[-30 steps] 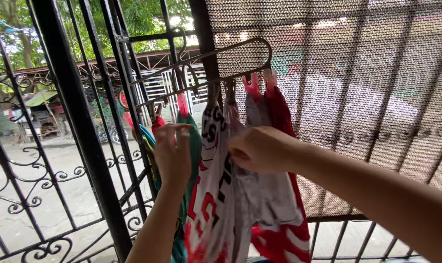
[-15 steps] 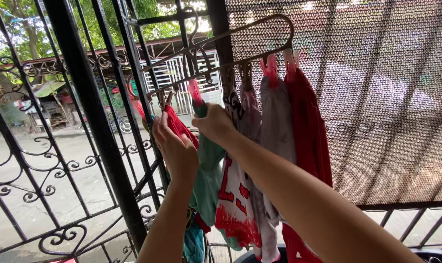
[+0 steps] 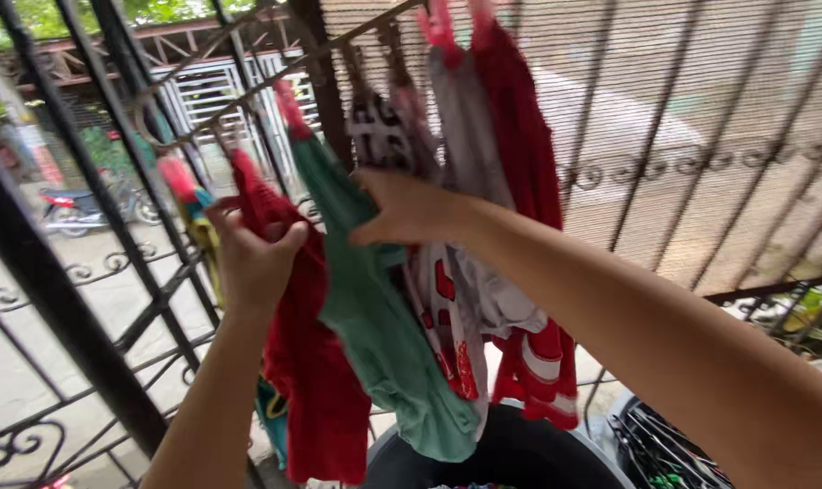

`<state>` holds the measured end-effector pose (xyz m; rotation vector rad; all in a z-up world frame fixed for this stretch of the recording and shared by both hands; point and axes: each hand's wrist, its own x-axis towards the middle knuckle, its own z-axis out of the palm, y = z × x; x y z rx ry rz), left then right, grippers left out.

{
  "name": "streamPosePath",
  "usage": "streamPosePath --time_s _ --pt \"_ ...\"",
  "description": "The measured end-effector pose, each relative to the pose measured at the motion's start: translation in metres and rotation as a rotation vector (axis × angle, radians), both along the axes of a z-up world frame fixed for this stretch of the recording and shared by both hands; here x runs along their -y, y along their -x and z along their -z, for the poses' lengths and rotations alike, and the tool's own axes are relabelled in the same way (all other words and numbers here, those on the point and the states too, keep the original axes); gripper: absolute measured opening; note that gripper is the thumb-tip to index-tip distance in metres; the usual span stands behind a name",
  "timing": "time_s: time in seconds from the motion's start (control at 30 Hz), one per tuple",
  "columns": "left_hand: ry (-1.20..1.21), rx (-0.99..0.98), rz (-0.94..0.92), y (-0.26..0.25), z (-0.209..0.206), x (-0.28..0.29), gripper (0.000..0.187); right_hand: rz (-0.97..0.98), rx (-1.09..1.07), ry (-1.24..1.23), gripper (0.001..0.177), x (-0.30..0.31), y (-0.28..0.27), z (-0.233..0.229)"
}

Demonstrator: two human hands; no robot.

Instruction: The person takes wet clothes from a black basin and hangs them on a metal drying rack using hangers and clips. They handle several items including a red shirt, a white shirt, and a green shirt, securing each to the rack.

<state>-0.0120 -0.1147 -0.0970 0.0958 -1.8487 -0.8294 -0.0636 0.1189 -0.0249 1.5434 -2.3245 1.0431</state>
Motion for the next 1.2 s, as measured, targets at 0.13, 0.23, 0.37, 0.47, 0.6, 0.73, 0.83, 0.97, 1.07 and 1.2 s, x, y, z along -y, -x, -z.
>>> streamPosePath --time_s 0.13,0.23,0.37,0.47,0.6,0.73,0.83,0.97,1.07,1.2 --pt "0.310 -0.319 -0.233 -0.025 -0.001 -0.009 0.078 -0.021 -0.250 -0.185 0.048 -0.034 -0.034 0.008" --pt "0.407 -0.283 -0.528 -0.042 -0.011 -0.026 0.066 -0.037 -0.493 -0.124 0.021 -0.063 -0.049 0.005" --pt "0.499 -0.370 -0.219 -0.053 -0.023 -0.068 0.047 0.070 -0.906 0.189 0.016 -0.088 -0.045 -0.008" --pt "0.554 -0.323 0.203 -0.051 -0.033 -0.104 0.040 0.119 -0.910 0.387 0.032 -0.087 -0.031 -0.016" --pt "0.514 -0.298 0.256 -0.032 -0.050 -0.149 0.051 0.255 -0.531 0.522 0.060 -0.066 -0.018 -0.013" --pt "0.399 -0.190 0.335 -0.011 -0.054 -0.164 0.070 0.204 -0.412 0.638 0.078 -0.046 -0.012 -0.015" --pt "0.105 -0.184 0.438 0.007 -0.056 -0.165 0.071 0.292 -0.198 0.675 0.080 -0.043 -0.010 -0.020" --pt "0.156 -0.257 0.399 0.023 -0.058 -0.157 0.051 0.520 -0.153 0.632 0.082 -0.045 -0.004 -0.023" --pt "0.202 -0.230 0.277 0.029 -0.061 -0.157 0.046 0.480 0.093 0.641 0.088 -0.041 0.007 -0.030" --pt "0.144 -0.093 0.292 0.033 -0.058 -0.168 0.057 0.500 0.274 0.720 0.078 -0.034 0.032 -0.037"
